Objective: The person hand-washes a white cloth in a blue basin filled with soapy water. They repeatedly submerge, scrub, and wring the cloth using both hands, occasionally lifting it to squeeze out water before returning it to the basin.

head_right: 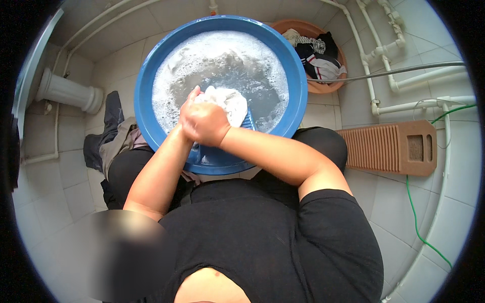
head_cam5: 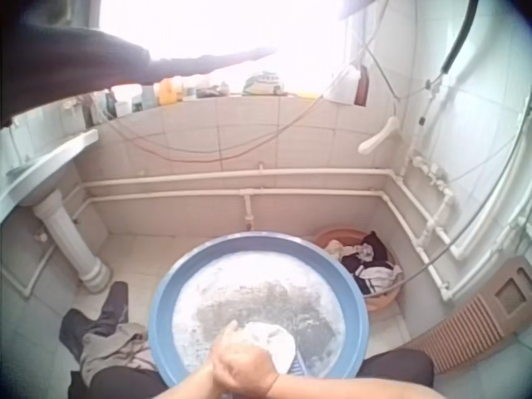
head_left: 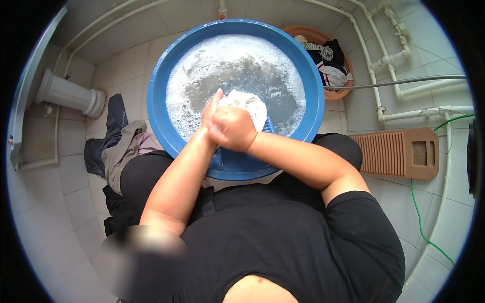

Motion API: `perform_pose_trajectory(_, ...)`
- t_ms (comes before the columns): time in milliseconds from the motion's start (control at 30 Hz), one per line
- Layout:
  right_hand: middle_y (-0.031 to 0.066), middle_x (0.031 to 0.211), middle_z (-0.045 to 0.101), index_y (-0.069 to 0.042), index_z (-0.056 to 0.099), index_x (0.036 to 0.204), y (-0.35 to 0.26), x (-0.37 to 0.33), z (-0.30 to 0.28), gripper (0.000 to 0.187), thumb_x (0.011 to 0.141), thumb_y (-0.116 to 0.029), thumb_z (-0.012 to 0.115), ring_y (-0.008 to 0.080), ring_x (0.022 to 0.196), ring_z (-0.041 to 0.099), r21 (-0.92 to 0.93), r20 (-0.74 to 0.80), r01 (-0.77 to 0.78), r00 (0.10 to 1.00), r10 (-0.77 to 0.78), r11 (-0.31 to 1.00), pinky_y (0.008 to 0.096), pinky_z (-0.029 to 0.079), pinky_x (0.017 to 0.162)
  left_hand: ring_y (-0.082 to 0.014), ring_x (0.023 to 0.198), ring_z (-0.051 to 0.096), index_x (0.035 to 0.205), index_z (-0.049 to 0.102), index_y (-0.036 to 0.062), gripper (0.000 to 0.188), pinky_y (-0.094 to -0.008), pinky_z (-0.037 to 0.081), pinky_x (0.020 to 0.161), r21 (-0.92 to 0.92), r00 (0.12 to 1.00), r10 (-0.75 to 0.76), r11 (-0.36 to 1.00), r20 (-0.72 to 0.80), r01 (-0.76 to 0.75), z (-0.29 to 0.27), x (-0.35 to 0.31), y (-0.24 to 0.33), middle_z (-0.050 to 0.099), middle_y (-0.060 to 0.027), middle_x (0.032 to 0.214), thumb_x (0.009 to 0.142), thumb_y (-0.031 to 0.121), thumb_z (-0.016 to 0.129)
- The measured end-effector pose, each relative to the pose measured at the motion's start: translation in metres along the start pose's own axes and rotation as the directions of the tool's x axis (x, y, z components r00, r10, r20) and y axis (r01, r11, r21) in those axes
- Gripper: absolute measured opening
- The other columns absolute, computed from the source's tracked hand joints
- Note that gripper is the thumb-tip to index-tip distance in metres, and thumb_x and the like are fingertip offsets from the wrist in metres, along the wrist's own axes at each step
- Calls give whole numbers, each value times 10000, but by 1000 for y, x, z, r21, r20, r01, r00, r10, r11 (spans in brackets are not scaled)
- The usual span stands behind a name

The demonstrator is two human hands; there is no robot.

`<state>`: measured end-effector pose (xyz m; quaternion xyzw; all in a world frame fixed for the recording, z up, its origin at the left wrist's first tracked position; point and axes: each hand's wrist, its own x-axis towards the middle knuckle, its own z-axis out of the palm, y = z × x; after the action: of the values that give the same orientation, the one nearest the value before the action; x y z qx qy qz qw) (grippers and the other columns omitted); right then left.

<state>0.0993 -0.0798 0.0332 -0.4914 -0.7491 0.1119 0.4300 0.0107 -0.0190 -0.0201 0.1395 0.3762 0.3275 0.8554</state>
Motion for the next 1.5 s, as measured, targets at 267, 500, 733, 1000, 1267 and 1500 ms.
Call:
perform_pose_trajectory(267, 132, 1021, 561, -89, 601, 875, 97, 20, -23, 317, 819, -399, 567, 309, 918, 561, -38, -138, -757, 650, 747, 652, 385, 441, 797, -292, 1060, 535, 1088, 540, 26, 491, -423, 392, 953, -234, 989, 149, 961, -10, -147, 38, -16, 17, 582, -150, 1104, 907, 436, 340)
perform_pose_trajectory(500, 159, 1285, 438, -121, 572, 1148, 133, -11, -5, 520, 766, -474, 587, 325, 1215, 385, -334, 128, -528, 795, 593, 781, 417, 321, 1001, -304, 1126, 486, 1238, 386, 14, 407, -439, 391, 969, 61, 917, 375, 927, -135, -370, 9, 9, 4, 489, -180, 1207, 931, 280, 406)
perform_pose_trajectory(733, 123, 1224, 508, -93, 656, 1005, 125, 2, -22, 434, 721, -421, 632, 287, 1171, 436, -524, -37, -637, 680, 732, 565, 427, 351, 970, -272, 1137, 477, 1319, 307, 45, 493, -402, 411, 946, 78, 931, 350, 936, -100, -344, -2, 19, 3, 432, -161, 1273, 918, 296, 448)
perform_pose_trajectory(1000, 80, 973, 584, -47, 562, 799, 8, 14, -3, 229, 597, -127, 635, 293, 882, 558, 119, 46, 41, 998, -47, 992, 352, 472, 737, -245, 867, 593, 1044, 560, 66, 459, -380, 481, 796, -223, 970, -8, 973, 241, 63, -17, 8, 24, 610, -105, 956, 877, 479, 450)
perform_pose_trajectory(1267, 142, 798, 570, -77, 561, 805, 54, 8, -2, 286, 645, -285, 672, 322, 751, 573, -111, -57, -52, 997, 46, 992, 401, 472, 642, -220, 941, 578, 1084, 557, 61, 371, -360, 474, 832, -72, 992, 85, 993, -97, -92, 37, -14, 9, 608, -82, 1027, 918, 371, 438)
perform_pose_trajectory(1500, 149, 996, 593, -85, 564, 956, 99, 30, -50, 266, 750, -253, 571, 337, 906, 576, -74, -213, -689, 717, 663, 721, 405, 461, 788, -209, 1010, 537, 1223, 443, 17, 552, -327, 438, 858, 670, 852, 507, 587, 134, -455, 15, -12, 25, 533, -158, 1131, 810, 329, 636)
